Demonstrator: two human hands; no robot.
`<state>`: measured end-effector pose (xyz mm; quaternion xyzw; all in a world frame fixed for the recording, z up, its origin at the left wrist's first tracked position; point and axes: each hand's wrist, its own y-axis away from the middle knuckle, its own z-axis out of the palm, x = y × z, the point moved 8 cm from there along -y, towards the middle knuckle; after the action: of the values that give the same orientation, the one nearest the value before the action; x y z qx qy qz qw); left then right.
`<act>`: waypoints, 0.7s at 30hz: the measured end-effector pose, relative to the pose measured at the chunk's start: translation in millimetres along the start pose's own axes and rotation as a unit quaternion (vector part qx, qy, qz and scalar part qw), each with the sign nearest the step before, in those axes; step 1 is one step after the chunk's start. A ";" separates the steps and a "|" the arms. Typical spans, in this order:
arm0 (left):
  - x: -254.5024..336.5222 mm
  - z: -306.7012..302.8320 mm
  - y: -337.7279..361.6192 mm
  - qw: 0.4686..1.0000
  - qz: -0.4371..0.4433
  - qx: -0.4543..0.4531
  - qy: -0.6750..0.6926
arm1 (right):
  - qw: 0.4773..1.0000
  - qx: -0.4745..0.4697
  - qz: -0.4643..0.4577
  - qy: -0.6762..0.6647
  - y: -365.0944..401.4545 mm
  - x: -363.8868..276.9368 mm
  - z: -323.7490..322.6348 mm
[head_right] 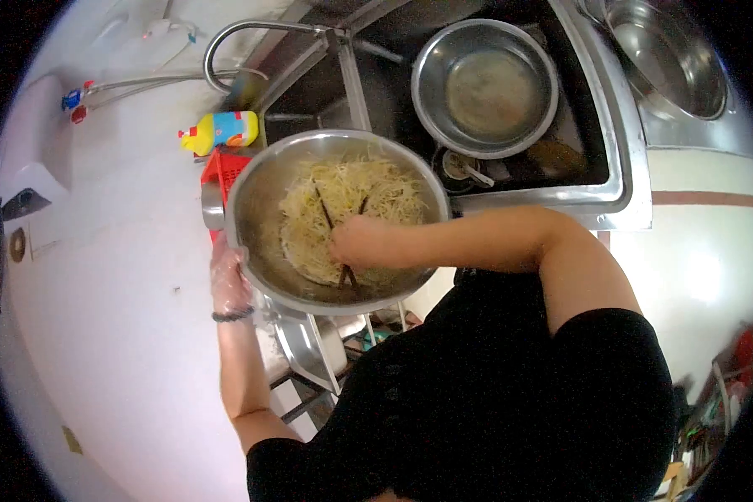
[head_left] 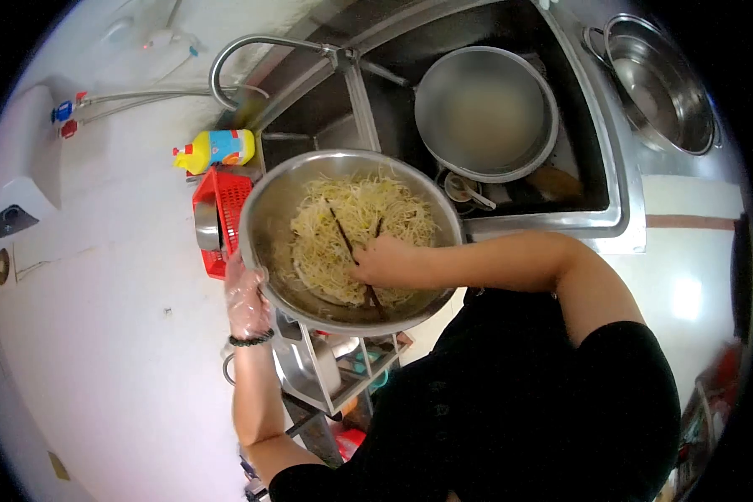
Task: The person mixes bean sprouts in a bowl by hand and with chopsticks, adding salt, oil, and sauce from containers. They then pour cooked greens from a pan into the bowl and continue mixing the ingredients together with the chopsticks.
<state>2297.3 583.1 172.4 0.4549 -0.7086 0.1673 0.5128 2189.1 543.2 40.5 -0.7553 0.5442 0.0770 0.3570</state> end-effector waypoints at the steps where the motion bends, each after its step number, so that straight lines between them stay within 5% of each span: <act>1: -20.2 -21.6 -2.3 0.998 0.009 0.046 0.041 | 0.999 -0.021 0.000 0.030 1.9 -6.6 -3.2; 6: -67.1 -68.2 9.6 0.995 -0.007 0.069 0.073 | 0.998 0.025 -0.059 -0.025 16.8 -31.7 -71.5; 10: -90.0 -76.9 9.2 0.984 -0.022 0.120 0.126 | 0.959 -0.008 0.043 -0.281 7.0 13.5 -123.9; 12: -96.7 -79.3 8.3 0.990 -0.023 0.096 0.103 | 0.949 0.112 -0.041 -0.293 -8.9 34.2 -151.2; 16: -116.3 -87.8 8.3 0.979 -0.020 0.124 0.161 | 0.985 0.075 0.046 -0.146 -59.6 62.5 -148.6; 18: -120.9 -92.0 9.2 0.979 -0.016 0.120 0.164 | 0.954 0.239 -0.163 -0.073 -91.6 37.1 -127.5; 20: -127.6 -98.1 11.0 0.980 -0.013 0.151 0.131 | 0.986 -0.040 -0.090 -0.132 -124.9 36.2 -45.2; 21: -135.7 -99.1 9.3 0.980 -0.012 0.146 0.133 | 0.994 -0.070 -0.057 -0.059 -134.6 41.8 -2.8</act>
<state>2354.8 722.0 96.6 0.5067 -0.5967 0.3220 0.5325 2322.9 530.0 82.7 -0.8025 0.4712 0.1388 0.3388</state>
